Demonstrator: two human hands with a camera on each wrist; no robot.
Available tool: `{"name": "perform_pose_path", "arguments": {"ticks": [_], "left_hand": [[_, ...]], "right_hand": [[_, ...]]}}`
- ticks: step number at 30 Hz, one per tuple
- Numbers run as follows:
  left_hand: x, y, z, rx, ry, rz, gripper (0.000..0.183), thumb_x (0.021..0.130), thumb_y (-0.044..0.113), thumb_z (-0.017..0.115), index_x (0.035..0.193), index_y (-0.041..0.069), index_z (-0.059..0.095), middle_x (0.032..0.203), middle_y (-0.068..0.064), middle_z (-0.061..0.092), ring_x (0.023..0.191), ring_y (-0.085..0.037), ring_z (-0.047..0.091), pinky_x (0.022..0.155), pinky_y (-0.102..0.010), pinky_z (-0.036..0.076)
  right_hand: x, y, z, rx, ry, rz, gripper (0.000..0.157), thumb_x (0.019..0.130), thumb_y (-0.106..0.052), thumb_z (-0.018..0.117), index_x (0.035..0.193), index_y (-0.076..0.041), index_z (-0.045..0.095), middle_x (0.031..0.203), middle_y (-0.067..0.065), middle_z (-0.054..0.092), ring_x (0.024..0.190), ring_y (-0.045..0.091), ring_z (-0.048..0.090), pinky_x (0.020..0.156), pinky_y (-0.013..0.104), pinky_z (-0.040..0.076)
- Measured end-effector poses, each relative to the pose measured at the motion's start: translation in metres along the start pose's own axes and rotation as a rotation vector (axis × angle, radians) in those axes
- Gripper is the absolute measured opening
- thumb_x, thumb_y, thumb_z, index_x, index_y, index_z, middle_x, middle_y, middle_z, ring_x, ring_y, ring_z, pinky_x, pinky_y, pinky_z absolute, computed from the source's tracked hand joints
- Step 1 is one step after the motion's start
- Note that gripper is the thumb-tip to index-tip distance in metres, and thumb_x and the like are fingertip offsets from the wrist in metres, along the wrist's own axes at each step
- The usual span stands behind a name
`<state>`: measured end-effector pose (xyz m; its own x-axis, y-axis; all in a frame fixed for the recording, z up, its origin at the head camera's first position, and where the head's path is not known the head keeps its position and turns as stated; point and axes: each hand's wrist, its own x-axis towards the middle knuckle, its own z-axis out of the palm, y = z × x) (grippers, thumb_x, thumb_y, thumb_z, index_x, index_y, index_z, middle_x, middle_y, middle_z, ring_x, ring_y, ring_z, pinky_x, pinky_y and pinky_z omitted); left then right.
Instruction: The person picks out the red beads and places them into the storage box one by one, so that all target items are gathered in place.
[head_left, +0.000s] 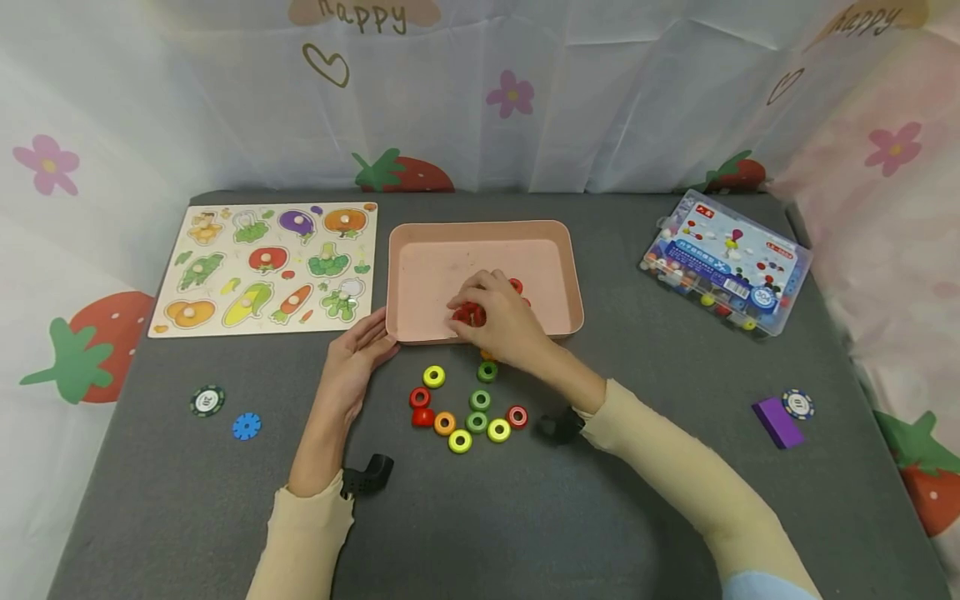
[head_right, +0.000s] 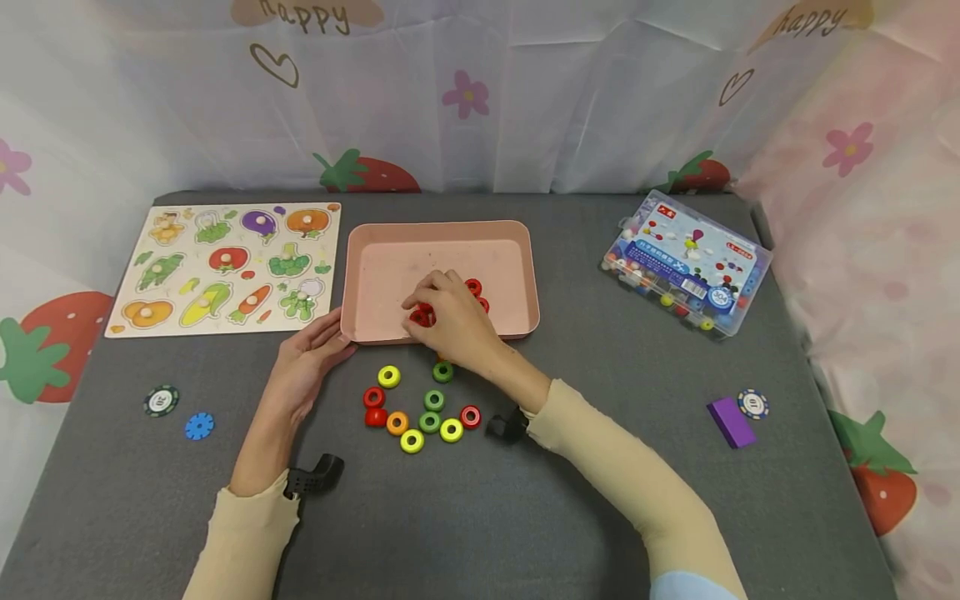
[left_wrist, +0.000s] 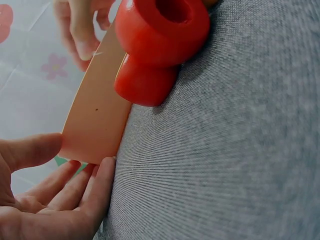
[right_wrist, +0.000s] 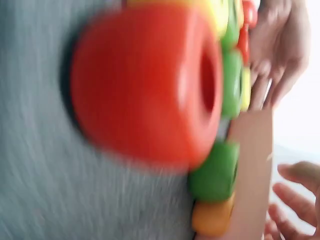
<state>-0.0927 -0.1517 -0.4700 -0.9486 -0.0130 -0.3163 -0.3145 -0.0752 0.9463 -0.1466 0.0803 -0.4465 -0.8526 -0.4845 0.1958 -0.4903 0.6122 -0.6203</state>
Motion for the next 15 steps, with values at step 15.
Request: {"name": "perform_pose_path", "arguments": {"ticks": [15], "left_hand": [[-0.001, 0.000, 0.000, -0.014, -0.007, 0.005, 0.052, 0.101, 0.004, 0.056, 0.151, 0.006, 0.043, 0.152, -0.014, 0.046, 0.139, -0.022, 0.047, 0.100, -0.023, 0.052]], "right_hand": [[-0.029, -0.028, 0.022, 0.023, -0.334, -0.215, 0.030, 0.085, -0.026, 0.082, 0.113, -0.019, 0.077, 0.115, -0.008, 0.067, 0.111, 0.011, 0.052, 0.098, 0.033, 0.047]]}}
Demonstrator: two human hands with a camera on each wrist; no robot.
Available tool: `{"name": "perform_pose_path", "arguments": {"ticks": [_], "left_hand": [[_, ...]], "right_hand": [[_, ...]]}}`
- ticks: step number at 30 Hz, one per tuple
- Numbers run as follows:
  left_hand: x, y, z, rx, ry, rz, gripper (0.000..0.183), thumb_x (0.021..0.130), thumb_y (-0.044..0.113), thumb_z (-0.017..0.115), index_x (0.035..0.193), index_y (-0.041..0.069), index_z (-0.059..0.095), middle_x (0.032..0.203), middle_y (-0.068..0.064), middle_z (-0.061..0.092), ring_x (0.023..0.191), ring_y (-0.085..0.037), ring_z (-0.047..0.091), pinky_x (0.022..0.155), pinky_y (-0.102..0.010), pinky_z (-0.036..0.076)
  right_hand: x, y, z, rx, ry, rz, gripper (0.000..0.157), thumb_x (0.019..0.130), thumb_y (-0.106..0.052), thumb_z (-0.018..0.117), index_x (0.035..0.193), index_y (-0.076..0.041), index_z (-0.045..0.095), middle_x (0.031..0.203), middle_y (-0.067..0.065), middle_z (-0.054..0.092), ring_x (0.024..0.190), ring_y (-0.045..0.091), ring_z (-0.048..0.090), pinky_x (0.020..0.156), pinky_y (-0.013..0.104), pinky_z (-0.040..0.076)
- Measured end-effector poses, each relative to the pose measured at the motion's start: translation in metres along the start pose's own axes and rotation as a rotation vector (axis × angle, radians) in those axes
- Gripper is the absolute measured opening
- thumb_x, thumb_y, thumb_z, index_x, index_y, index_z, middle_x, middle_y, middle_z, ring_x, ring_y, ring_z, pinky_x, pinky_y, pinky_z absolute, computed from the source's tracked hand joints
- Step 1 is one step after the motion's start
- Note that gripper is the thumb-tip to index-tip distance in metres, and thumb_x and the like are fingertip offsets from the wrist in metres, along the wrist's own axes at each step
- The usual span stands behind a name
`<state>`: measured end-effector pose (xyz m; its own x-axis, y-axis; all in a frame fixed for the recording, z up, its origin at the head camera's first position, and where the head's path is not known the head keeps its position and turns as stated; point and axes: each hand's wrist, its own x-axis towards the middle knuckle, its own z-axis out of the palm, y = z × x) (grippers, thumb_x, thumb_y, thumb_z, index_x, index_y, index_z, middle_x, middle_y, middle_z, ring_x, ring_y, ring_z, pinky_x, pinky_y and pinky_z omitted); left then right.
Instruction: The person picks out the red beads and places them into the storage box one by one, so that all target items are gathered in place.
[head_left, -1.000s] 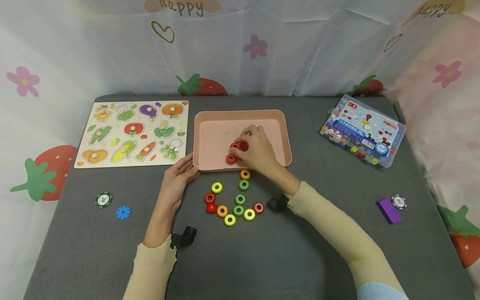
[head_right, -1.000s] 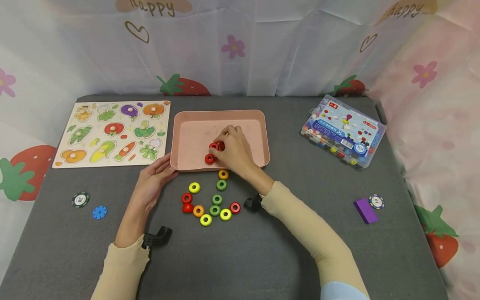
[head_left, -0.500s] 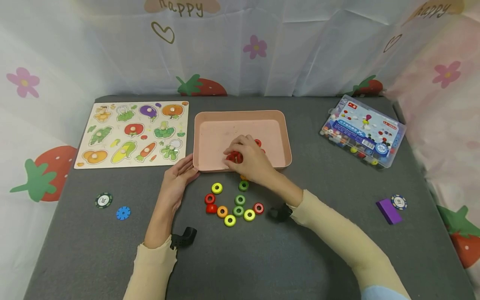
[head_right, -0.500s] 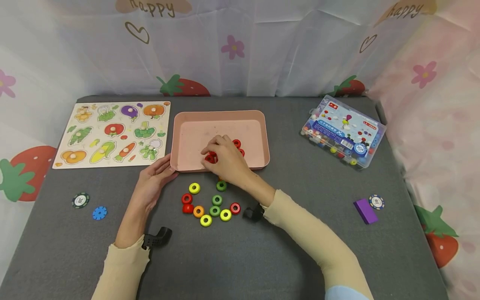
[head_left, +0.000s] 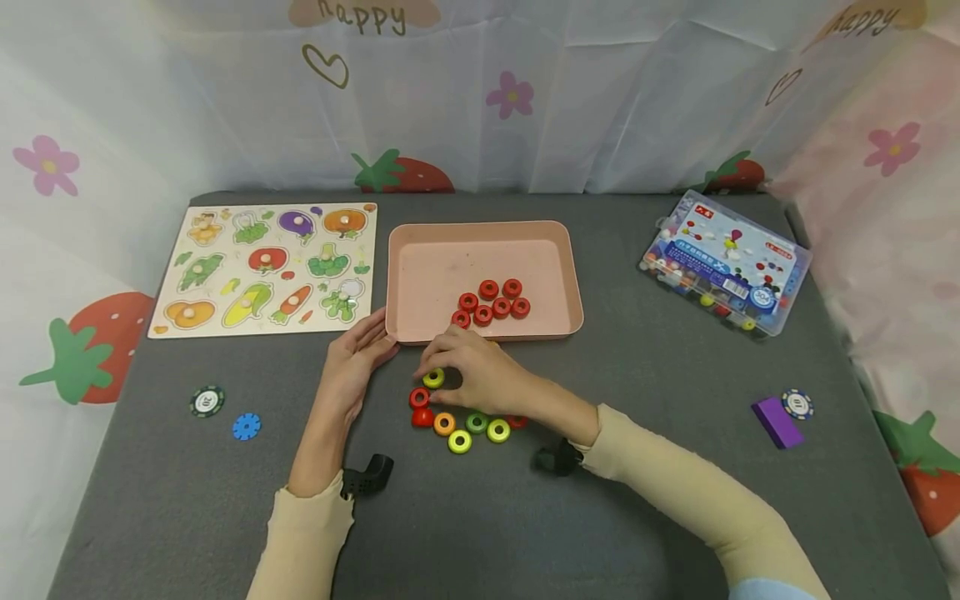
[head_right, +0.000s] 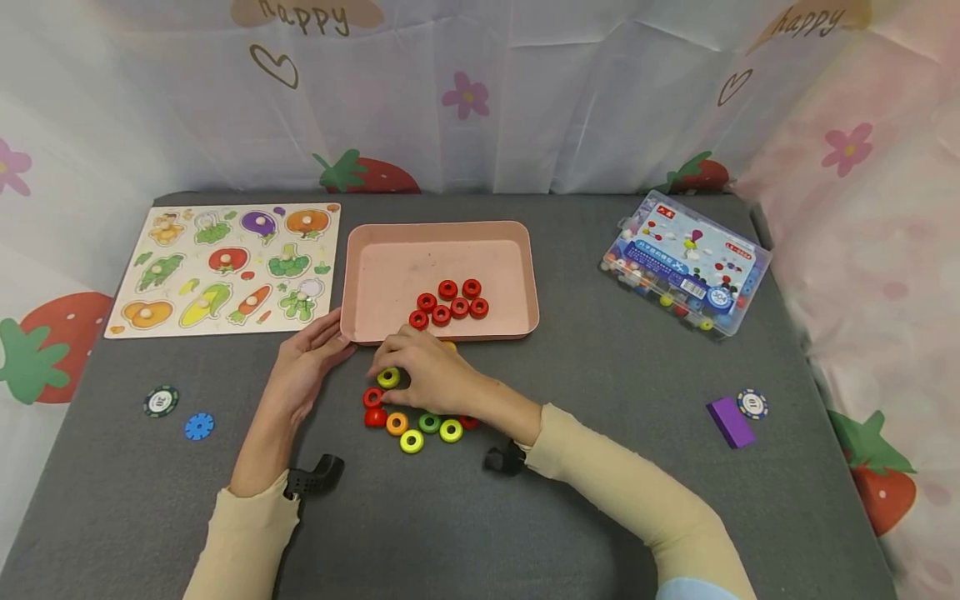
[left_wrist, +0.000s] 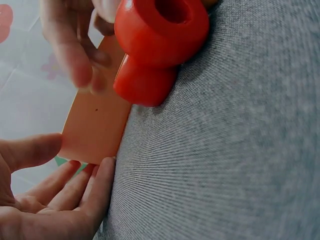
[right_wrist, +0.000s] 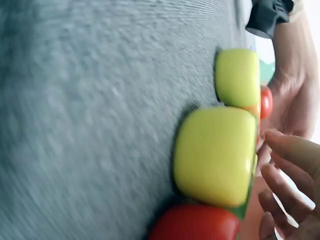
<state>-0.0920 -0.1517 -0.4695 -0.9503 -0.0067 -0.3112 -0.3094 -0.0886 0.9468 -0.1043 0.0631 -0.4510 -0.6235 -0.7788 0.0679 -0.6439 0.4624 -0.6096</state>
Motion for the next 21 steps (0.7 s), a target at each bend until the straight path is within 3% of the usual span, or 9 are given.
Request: {"name": "perform_pose_path", "arguments": {"ticks": [6, 15, 21], "left_hand": [[0.000, 0.000, 0.000, 0.001, -0.006, 0.004, 0.053, 0.101, 0.004, 0.056, 0.152, 0.005, 0.042, 0.153, -0.015, 0.046, 0.139, -0.022, 0.046, 0.100, -0.023, 0.052], [0.000, 0.000, 0.000, -0.004, 0.002, -0.002, 0.052, 0.101, 0.003, 0.055, 0.152, 0.005, 0.042, 0.152, -0.015, 0.046, 0.139, -0.023, 0.047, 0.096, -0.019, 0.053], [0.000, 0.001, 0.000, -0.002, -0.004, -0.007, 0.052, 0.102, 0.003, 0.055, 0.152, 0.004, 0.041, 0.154, -0.015, 0.044, 0.140, -0.023, 0.046, 0.104, -0.026, 0.051]], "right_hand": [[-0.001, -0.003, 0.009, 0.009, -0.068, -0.027, 0.034, 0.088, -0.026, 0.079, 0.121, -0.021, 0.074, 0.120, -0.012, 0.071, 0.115, 0.009, 0.052, 0.099, 0.033, 0.042], [-0.002, -0.004, 0.015, -0.051, -0.026, -0.018, 0.024, 0.086, -0.028, 0.081, 0.109, -0.023, 0.078, 0.106, -0.011, 0.072, 0.110, 0.009, 0.055, 0.104, 0.034, 0.039], [-0.004, -0.003, 0.006, -0.008, 0.038, -0.010, 0.023, 0.087, -0.026, 0.080, 0.109, -0.023, 0.076, 0.106, -0.013, 0.069, 0.108, 0.006, 0.055, 0.102, 0.033, 0.042]]}}
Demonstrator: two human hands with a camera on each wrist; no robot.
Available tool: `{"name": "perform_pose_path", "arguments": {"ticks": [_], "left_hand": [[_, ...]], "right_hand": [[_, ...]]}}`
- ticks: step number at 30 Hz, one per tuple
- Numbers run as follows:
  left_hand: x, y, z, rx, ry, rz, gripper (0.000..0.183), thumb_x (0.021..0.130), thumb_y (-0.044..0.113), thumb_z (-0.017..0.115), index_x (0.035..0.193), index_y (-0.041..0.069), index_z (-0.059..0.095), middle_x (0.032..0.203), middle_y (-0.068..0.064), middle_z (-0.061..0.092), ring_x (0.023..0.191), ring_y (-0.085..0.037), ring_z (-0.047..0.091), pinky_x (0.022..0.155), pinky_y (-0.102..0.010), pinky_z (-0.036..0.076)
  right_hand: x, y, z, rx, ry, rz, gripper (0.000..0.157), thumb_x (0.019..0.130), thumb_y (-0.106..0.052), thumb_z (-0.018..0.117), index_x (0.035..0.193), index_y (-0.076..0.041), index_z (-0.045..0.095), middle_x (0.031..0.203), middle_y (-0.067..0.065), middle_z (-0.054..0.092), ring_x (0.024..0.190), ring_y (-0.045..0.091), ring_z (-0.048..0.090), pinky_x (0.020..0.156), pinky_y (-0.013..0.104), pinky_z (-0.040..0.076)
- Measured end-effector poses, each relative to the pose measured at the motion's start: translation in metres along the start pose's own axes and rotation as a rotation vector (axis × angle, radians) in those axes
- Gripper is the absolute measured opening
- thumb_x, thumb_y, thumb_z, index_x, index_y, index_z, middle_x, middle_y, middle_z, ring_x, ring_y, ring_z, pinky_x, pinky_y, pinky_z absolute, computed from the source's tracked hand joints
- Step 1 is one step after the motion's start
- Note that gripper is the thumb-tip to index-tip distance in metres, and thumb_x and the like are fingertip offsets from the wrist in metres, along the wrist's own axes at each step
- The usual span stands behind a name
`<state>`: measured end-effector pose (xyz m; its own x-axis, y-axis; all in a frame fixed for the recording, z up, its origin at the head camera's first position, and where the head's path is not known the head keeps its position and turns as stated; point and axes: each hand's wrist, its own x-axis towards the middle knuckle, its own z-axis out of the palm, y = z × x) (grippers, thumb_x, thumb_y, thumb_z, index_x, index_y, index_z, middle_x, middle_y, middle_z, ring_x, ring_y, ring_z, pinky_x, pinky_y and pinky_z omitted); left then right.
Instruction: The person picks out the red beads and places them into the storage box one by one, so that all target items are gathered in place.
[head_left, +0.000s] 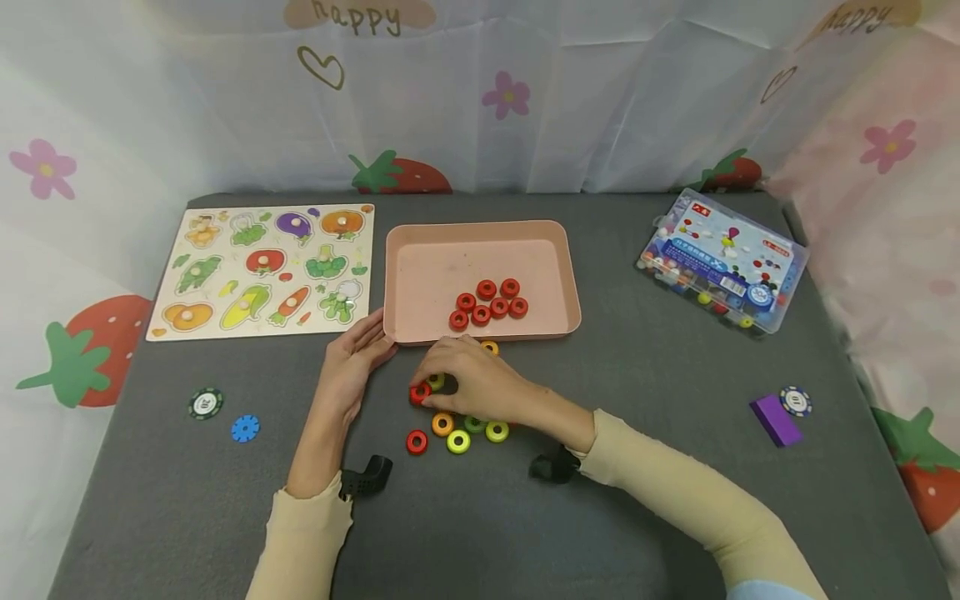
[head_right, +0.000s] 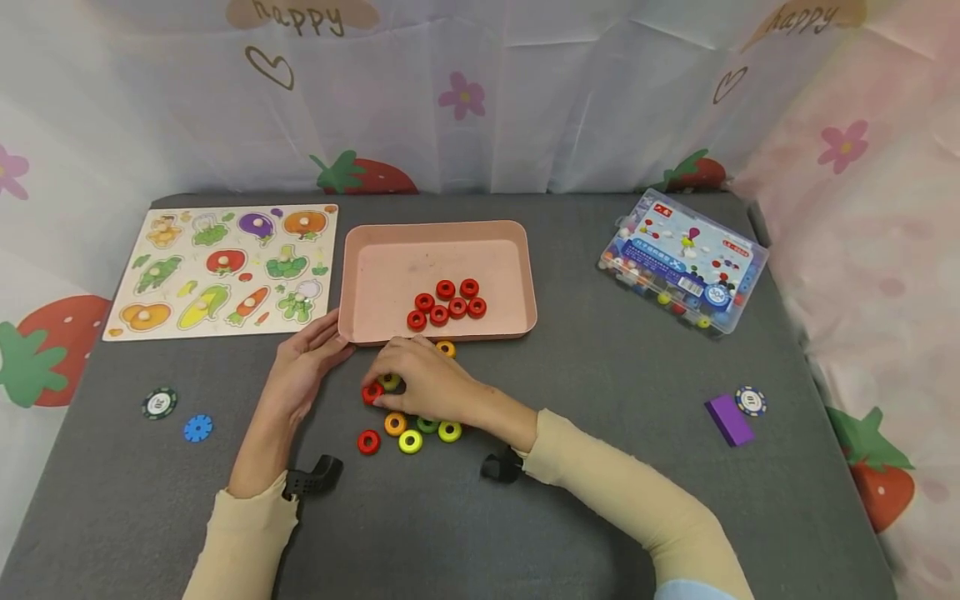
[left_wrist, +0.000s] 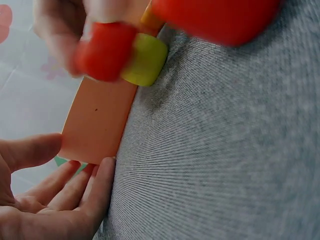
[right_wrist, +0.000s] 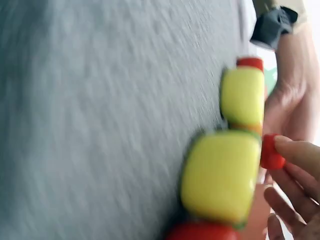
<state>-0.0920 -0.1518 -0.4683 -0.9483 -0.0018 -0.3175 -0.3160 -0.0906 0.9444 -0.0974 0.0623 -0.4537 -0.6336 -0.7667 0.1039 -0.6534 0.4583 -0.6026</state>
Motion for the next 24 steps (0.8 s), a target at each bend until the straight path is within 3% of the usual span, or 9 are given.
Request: {"name": "perform_pose_path", "arguments": {"ticks": [5, 10, 13, 20, 24], "left_hand": [[0.000, 0.000, 0.000, 0.007, 0.006, -0.001, 0.053, 0.101, 0.004, 0.055, 0.152, 0.005, 0.041, 0.153, -0.014, 0.045, 0.140, -0.022, 0.046, 0.105, -0.028, 0.050], [0.000, 0.000, 0.001, 0.011, 0.010, -0.001, 0.053, 0.101, 0.003, 0.055, 0.152, 0.006, 0.042, 0.153, -0.013, 0.045, 0.140, -0.022, 0.046, 0.104, -0.027, 0.050], [0.000, -0.001, 0.001, 0.012, 0.008, 0.000, 0.053, 0.101, 0.003, 0.055, 0.152, 0.007, 0.042, 0.153, -0.013, 0.045, 0.140, -0.022, 0.046, 0.103, -0.025, 0.051], [0.001, -0.002, 0.001, 0.014, 0.007, 0.006, 0.053, 0.101, 0.004, 0.056, 0.152, 0.006, 0.042, 0.153, -0.013, 0.045, 0.139, -0.021, 0.047, 0.102, -0.025, 0.051], [0.001, -0.002, 0.000, 0.015, 0.006, 0.006, 0.053, 0.101, 0.004, 0.055, 0.152, 0.006, 0.042, 0.153, -0.013, 0.045, 0.139, -0.021, 0.047, 0.103, -0.025, 0.051]], "right_hand": [[0.000, 0.008, -0.018, 0.074, 0.115, 0.067, 0.026, 0.087, -0.023, 0.081, 0.112, -0.020, 0.074, 0.109, -0.009, 0.068, 0.110, 0.009, 0.059, 0.102, 0.031, 0.048], [0.002, 0.028, -0.033, 0.206, 0.296, 0.158, 0.024, 0.085, -0.014, 0.082, 0.107, -0.012, 0.074, 0.099, -0.001, 0.068, 0.098, 0.020, 0.063, 0.087, 0.036, 0.056], [0.003, 0.039, -0.039, 0.191, 0.393, 0.217, 0.023, 0.084, -0.012, 0.082, 0.106, -0.009, 0.075, 0.098, 0.003, 0.068, 0.094, 0.024, 0.062, 0.081, 0.040, 0.056], [0.001, 0.058, -0.047, 0.165, 0.425, 0.448, 0.024, 0.085, -0.012, 0.081, 0.107, -0.007, 0.075, 0.103, 0.007, 0.070, 0.094, 0.023, 0.062, 0.081, 0.035, 0.055], [0.002, 0.064, -0.049, 0.158, 0.452, 0.483, 0.025, 0.084, -0.012, 0.082, 0.107, -0.007, 0.076, 0.099, 0.009, 0.071, 0.091, 0.023, 0.062, 0.078, 0.035, 0.055]]}}
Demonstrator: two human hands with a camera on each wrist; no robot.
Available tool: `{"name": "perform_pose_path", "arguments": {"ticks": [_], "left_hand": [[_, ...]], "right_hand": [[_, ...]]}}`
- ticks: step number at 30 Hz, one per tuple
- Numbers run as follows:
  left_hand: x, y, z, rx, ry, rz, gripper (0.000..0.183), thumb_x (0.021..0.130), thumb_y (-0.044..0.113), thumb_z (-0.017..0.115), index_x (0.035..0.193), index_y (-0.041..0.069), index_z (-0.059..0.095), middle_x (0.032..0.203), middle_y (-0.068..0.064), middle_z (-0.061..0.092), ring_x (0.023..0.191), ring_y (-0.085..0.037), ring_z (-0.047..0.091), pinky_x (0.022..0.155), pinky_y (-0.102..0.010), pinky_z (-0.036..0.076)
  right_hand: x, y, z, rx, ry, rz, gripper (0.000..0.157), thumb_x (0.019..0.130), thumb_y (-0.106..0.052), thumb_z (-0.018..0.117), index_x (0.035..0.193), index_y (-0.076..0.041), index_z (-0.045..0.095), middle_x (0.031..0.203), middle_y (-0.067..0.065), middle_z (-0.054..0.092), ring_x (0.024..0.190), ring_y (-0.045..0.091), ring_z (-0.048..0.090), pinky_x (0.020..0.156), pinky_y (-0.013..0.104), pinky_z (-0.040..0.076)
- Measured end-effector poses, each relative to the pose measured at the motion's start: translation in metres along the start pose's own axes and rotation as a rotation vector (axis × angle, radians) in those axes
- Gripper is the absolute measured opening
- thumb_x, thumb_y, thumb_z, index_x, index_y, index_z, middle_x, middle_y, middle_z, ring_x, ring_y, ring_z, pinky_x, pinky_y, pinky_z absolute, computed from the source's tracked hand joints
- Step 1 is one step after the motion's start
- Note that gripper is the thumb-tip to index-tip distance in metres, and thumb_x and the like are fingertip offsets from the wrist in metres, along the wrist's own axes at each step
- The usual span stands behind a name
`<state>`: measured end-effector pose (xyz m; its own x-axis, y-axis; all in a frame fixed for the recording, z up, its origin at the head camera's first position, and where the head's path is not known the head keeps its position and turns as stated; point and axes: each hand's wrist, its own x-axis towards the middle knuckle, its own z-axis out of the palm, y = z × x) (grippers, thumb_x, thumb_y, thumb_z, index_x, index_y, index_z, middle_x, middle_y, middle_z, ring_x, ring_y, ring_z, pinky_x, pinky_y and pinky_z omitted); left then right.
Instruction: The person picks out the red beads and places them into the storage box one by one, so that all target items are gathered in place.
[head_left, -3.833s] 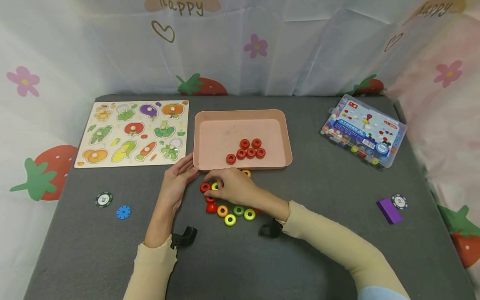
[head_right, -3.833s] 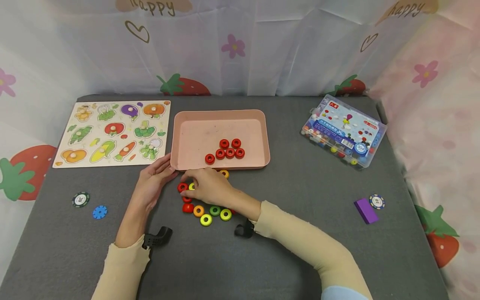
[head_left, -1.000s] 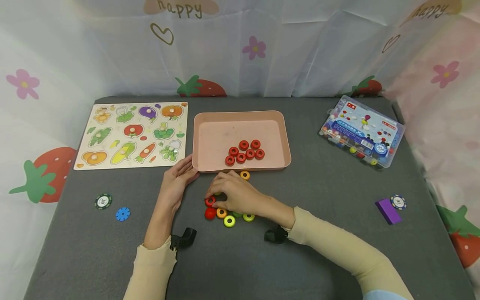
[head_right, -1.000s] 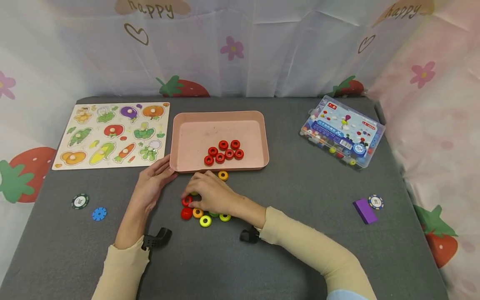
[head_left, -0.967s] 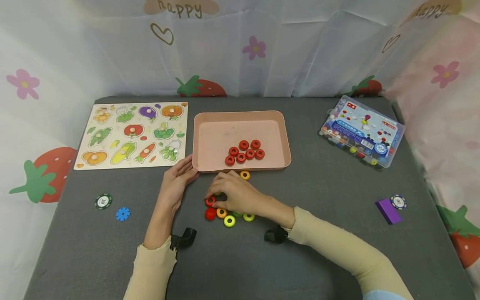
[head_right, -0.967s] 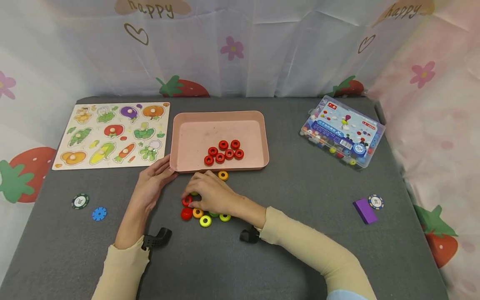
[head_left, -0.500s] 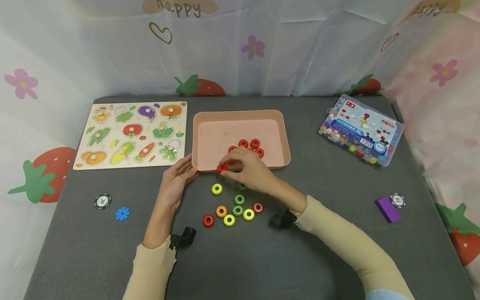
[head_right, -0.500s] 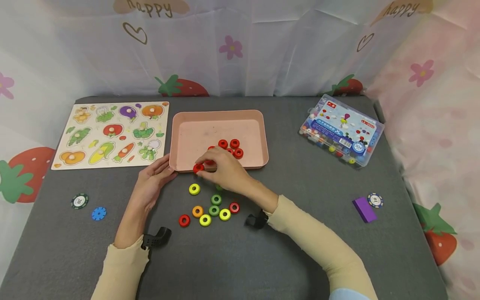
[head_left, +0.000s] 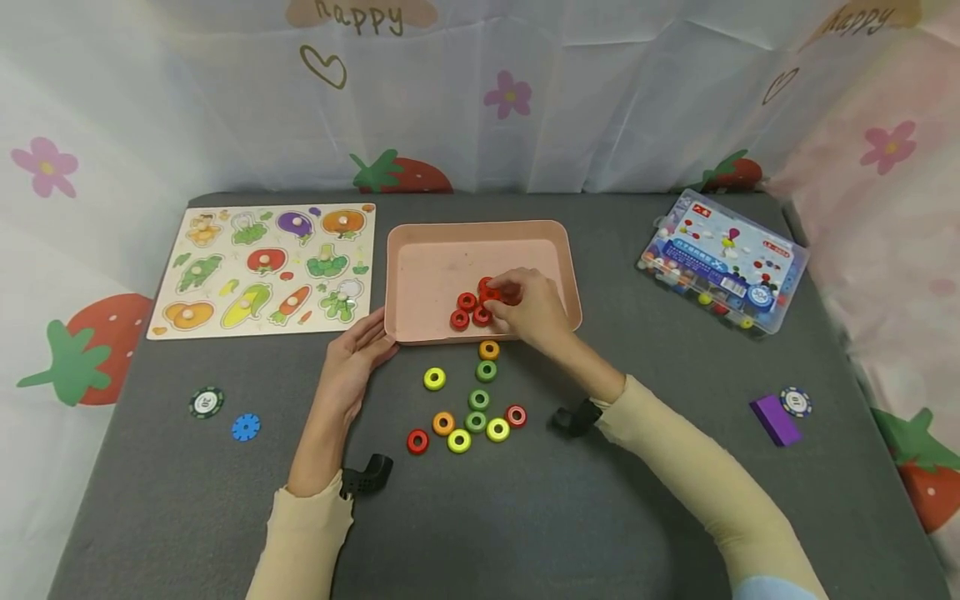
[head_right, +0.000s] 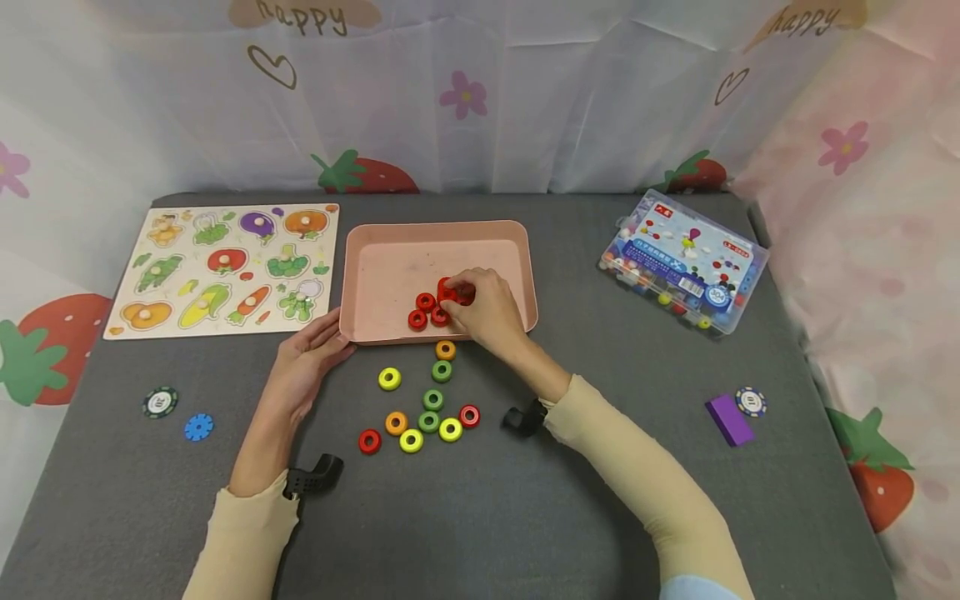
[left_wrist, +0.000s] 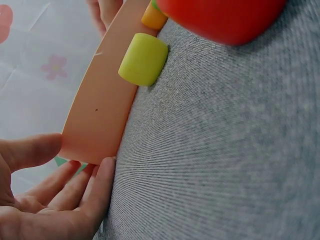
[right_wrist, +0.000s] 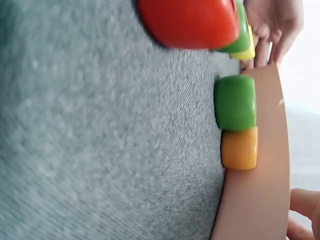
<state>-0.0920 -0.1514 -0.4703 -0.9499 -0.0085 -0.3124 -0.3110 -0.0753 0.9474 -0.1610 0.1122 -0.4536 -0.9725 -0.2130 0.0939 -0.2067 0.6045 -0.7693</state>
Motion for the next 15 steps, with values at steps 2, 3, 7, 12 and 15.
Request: {"name": "perform_pose_path", "arguments": {"ticks": [2, 3, 7, 12, 15], "left_hand": [[0.0001, -0.0003, -0.0004, 0.002, 0.001, 0.000, 0.053, 0.101, 0.004, 0.056, 0.152, 0.006, 0.042, 0.153, -0.013, 0.046, 0.139, -0.021, 0.047, 0.103, -0.026, 0.051], [0.0001, -0.0003, -0.0004, 0.002, 0.003, 0.001, 0.053, 0.101, 0.004, 0.056, 0.152, 0.006, 0.042, 0.153, -0.013, 0.046, 0.139, -0.021, 0.047, 0.103, -0.026, 0.051], [0.0002, -0.0005, -0.0005, 0.004, 0.000, 0.002, 0.053, 0.101, 0.004, 0.056, 0.152, 0.006, 0.041, 0.153, -0.013, 0.046, 0.139, -0.022, 0.047, 0.103, -0.027, 0.051], [0.0004, -0.0006, -0.0007, 0.003, -0.002, 0.000, 0.053, 0.101, 0.004, 0.056, 0.152, 0.006, 0.041, 0.153, -0.013, 0.046, 0.139, -0.022, 0.048, 0.103, -0.026, 0.051], [0.0006, -0.0001, -0.0008, 0.002, -0.003, 0.001, 0.053, 0.101, 0.004, 0.056, 0.152, 0.006, 0.041, 0.153, -0.013, 0.046, 0.139, -0.022, 0.047, 0.103, -0.026, 0.051]], "right_hand": [[0.0016, 0.0010, -0.0001, 0.002, 0.010, -0.001, 0.025, 0.083, -0.012, 0.082, 0.107, -0.007, 0.076, 0.097, 0.009, 0.071, 0.090, 0.023, 0.061, 0.077, 0.035, 0.054], [0.0020, 0.0012, 0.0001, 0.004, 0.012, -0.002, 0.025, 0.083, -0.012, 0.083, 0.107, -0.007, 0.076, 0.097, 0.009, 0.071, 0.091, 0.024, 0.061, 0.077, 0.035, 0.053], [0.0028, 0.0021, 0.0018, 0.011, 0.014, -0.001, 0.026, 0.083, -0.011, 0.083, 0.107, -0.007, 0.076, 0.096, 0.008, 0.071, 0.091, 0.023, 0.058, 0.076, 0.034, 0.050], [0.0008, 0.0034, 0.0016, 0.022, 0.012, -0.009, 0.025, 0.083, -0.011, 0.083, 0.106, -0.007, 0.075, 0.095, 0.010, 0.070, 0.091, 0.025, 0.058, 0.075, 0.034, 0.051], [-0.0040, 0.0019, -0.0023, 0.040, -0.005, -0.036, 0.023, 0.083, -0.010, 0.083, 0.105, -0.007, 0.075, 0.096, 0.011, 0.070, 0.092, 0.028, 0.058, 0.077, 0.038, 0.052]]}}
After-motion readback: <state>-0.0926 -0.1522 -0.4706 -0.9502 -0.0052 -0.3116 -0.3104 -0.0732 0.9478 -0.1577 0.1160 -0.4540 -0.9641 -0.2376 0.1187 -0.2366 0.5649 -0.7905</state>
